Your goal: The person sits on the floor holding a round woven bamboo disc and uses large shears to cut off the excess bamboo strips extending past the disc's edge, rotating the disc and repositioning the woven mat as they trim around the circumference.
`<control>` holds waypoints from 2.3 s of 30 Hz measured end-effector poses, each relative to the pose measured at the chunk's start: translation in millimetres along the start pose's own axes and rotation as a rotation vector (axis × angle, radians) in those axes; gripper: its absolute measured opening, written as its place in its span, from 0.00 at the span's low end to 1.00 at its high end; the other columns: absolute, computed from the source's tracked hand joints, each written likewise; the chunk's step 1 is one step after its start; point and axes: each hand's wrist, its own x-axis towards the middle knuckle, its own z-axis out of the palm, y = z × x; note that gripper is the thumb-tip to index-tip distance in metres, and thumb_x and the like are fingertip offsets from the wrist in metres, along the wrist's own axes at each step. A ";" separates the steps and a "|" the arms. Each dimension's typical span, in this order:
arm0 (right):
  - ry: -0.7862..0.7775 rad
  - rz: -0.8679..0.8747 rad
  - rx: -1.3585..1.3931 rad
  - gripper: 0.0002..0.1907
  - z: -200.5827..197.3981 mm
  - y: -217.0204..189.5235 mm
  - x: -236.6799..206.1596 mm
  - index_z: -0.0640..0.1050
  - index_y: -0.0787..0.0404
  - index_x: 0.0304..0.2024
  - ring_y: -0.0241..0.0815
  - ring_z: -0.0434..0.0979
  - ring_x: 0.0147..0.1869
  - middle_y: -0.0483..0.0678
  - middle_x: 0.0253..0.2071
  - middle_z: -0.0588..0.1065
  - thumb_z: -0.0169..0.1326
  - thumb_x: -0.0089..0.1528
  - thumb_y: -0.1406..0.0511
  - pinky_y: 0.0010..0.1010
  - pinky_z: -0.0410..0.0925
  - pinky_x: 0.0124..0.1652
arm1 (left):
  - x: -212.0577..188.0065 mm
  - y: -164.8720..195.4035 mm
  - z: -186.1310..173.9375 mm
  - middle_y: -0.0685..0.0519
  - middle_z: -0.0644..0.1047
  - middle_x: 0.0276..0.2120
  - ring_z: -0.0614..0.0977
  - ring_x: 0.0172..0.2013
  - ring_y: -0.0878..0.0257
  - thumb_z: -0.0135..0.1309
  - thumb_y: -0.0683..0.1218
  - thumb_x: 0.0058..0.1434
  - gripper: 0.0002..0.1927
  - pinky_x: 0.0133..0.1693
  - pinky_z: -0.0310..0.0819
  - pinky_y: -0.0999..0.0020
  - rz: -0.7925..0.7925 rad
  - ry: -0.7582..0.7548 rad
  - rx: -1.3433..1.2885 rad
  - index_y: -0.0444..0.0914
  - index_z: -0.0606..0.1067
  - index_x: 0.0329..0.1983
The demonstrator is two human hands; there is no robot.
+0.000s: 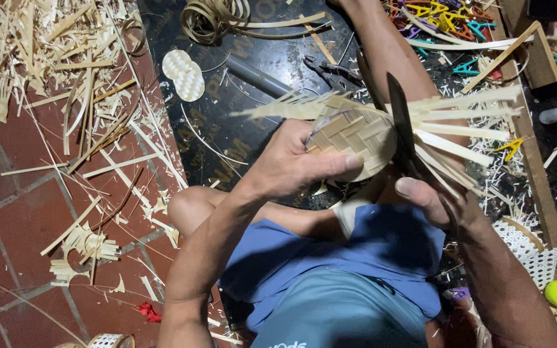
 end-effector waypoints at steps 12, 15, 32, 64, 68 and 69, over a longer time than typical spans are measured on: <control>-0.199 -0.056 -0.271 0.35 -26.5 -26.0 13.0 0.70 0.68 0.64 0.48 0.73 0.55 0.56 0.53 0.75 0.52 0.59 0.54 0.40 0.65 0.57 | 9.5 9.6 0.2 0.57 0.83 0.40 0.80 0.41 0.72 0.63 0.47 0.64 0.16 0.47 0.79 0.73 -0.009 -0.065 0.239 0.33 0.81 0.51; -0.191 -0.052 0.030 0.31 -29.9 -29.8 11.2 0.67 0.70 0.63 0.53 0.70 0.60 0.60 0.58 0.72 0.53 0.65 0.57 0.43 0.62 0.59 | 11.4 12.8 1.2 0.57 0.83 0.39 0.80 0.41 0.73 0.63 0.47 0.63 0.15 0.47 0.78 0.72 -0.024 -0.083 0.238 0.33 0.81 0.49; -0.235 0.122 -0.456 0.30 -60.9 3.7 -2.7 0.75 0.62 0.57 0.50 0.75 0.55 0.56 0.50 0.76 0.56 0.55 0.55 0.42 0.66 0.56 | 24.1 39.1 6.9 0.59 0.82 0.32 0.78 0.35 0.75 0.63 0.48 0.62 0.14 0.38 0.77 0.73 -0.036 -0.170 0.408 0.31 0.81 0.42; -0.476 0.170 -0.183 0.28 -76.5 -20.1 10.8 0.75 0.66 0.60 0.40 0.78 0.52 0.50 0.47 0.79 0.61 0.60 0.60 0.31 0.73 0.52 | 35.3 66.5 21.7 0.60 0.80 0.24 0.78 0.27 0.73 0.65 0.47 0.51 0.12 0.30 0.75 0.71 -0.268 -0.337 0.648 0.35 0.80 0.33; -0.424 0.086 -0.145 0.31 -71.8 -26.4 14.7 0.72 0.68 0.61 0.37 0.80 0.50 0.51 0.46 0.81 0.59 0.58 0.61 0.31 0.72 0.51 | 34.5 71.1 24.5 0.58 0.79 0.23 0.77 0.26 0.71 0.66 0.47 0.51 0.12 0.30 0.74 0.69 -0.358 -0.318 0.703 0.34 0.81 0.32; -0.405 0.028 -0.178 0.30 -70.9 -27.5 15.7 0.73 0.68 0.60 0.37 0.80 0.50 0.50 0.45 0.81 0.59 0.58 0.60 0.31 0.72 0.51 | 34.9 71.2 24.2 0.58 0.79 0.23 0.77 0.26 0.71 0.66 0.47 0.51 0.11 0.30 0.74 0.69 -0.351 -0.320 0.687 0.34 0.81 0.32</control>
